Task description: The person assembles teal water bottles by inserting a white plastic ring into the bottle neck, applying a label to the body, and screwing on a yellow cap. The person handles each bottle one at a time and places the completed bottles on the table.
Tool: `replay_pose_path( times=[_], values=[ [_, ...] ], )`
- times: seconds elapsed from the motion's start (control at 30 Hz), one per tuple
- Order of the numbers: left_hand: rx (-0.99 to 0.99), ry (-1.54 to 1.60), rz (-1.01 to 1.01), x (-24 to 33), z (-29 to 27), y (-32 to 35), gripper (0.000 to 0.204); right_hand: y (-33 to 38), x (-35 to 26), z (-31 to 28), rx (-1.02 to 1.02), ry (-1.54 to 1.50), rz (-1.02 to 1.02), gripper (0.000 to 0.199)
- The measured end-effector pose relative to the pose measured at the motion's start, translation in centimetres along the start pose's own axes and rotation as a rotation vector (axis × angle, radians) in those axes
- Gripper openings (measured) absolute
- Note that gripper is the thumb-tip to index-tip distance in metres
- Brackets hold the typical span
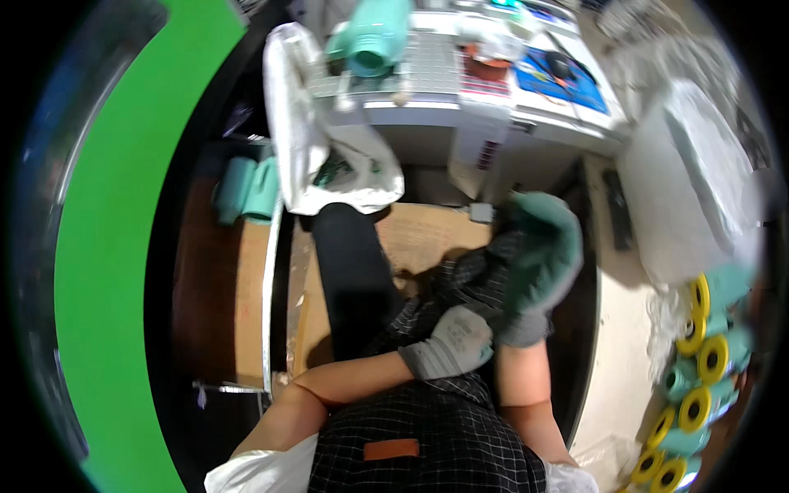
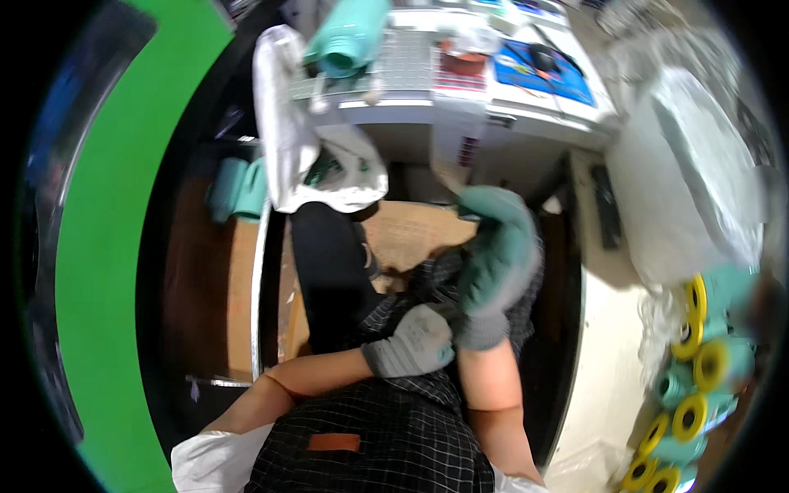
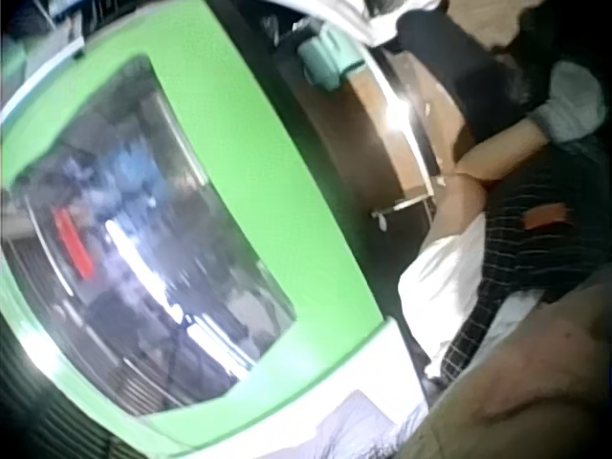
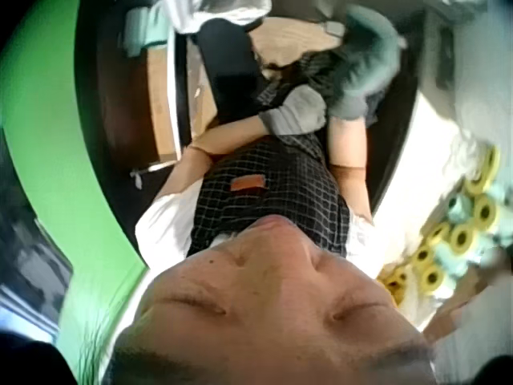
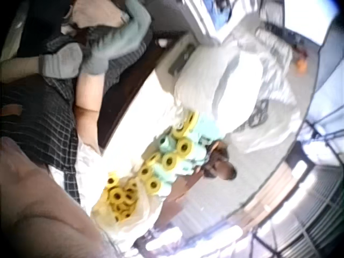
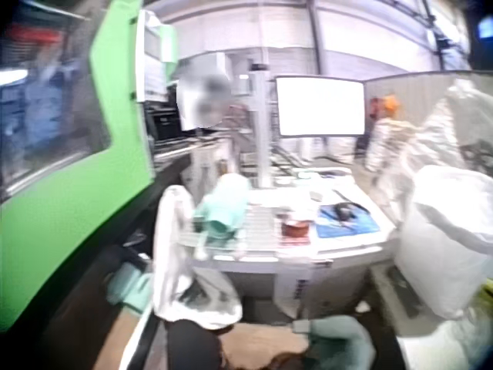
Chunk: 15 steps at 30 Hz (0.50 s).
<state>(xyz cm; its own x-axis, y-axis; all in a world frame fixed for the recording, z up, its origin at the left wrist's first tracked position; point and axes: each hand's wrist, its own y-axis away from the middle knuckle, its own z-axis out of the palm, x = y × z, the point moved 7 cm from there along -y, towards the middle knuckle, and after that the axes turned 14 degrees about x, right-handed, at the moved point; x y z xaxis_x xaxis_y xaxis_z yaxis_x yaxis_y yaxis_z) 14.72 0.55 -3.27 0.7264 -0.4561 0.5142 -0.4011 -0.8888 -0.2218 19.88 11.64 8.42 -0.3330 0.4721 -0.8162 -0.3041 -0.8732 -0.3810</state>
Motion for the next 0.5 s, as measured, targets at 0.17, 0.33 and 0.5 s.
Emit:
replay_pose_path(
  times=[0.17, 0.33, 0.5],
  values=[
    [0.623, 0.124, 0.046, -3.8, -10.2, 2.8, 0.024, -0.4, 1.0, -0.7, -0.111, 0.456, -0.332, 0.048],
    [1.381, 0.442, -0.809, -29.3, -16.6, 15.6, 0.019, 2.9, 6.0, -4.3, -0.187, 0.52, -0.064, 0.035],
    [1.216, 0.016, -1.655, -57.4, -12.1, 40.9, 0.082, 8.1, 9.8, -1.7, -0.453, 0.466, 0.338, 0.019]
  ],
)
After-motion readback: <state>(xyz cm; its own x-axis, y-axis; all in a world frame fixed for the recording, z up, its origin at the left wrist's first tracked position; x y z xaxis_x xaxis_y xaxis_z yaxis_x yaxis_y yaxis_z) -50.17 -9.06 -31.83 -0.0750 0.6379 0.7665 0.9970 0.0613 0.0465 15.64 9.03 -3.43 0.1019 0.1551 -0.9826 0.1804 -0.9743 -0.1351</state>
